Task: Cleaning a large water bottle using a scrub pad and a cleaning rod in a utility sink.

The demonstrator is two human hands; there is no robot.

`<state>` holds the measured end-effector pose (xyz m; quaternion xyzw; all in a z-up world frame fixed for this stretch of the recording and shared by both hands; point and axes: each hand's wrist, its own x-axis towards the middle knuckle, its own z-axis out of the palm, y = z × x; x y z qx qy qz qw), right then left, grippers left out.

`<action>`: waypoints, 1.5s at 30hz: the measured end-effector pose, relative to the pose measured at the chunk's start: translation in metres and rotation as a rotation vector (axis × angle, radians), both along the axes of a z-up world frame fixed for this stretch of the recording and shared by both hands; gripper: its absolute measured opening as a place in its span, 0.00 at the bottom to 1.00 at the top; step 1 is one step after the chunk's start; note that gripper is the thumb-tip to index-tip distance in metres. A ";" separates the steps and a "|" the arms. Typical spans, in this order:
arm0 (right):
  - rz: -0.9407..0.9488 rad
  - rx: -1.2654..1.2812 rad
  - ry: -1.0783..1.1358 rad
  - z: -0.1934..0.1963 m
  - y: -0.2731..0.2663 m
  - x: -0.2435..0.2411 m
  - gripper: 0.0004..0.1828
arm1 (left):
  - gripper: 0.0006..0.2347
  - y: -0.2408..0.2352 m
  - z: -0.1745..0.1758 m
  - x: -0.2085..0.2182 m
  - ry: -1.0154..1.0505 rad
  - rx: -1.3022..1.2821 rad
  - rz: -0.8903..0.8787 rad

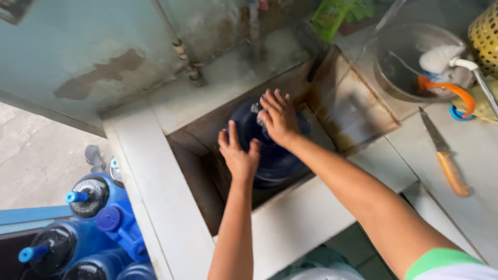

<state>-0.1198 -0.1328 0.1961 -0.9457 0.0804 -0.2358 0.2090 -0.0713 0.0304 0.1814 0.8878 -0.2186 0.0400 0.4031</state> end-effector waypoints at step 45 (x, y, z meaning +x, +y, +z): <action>-0.536 0.114 0.158 -0.002 -0.008 0.086 0.21 | 0.43 0.015 0.000 0.044 0.651 -0.228 0.052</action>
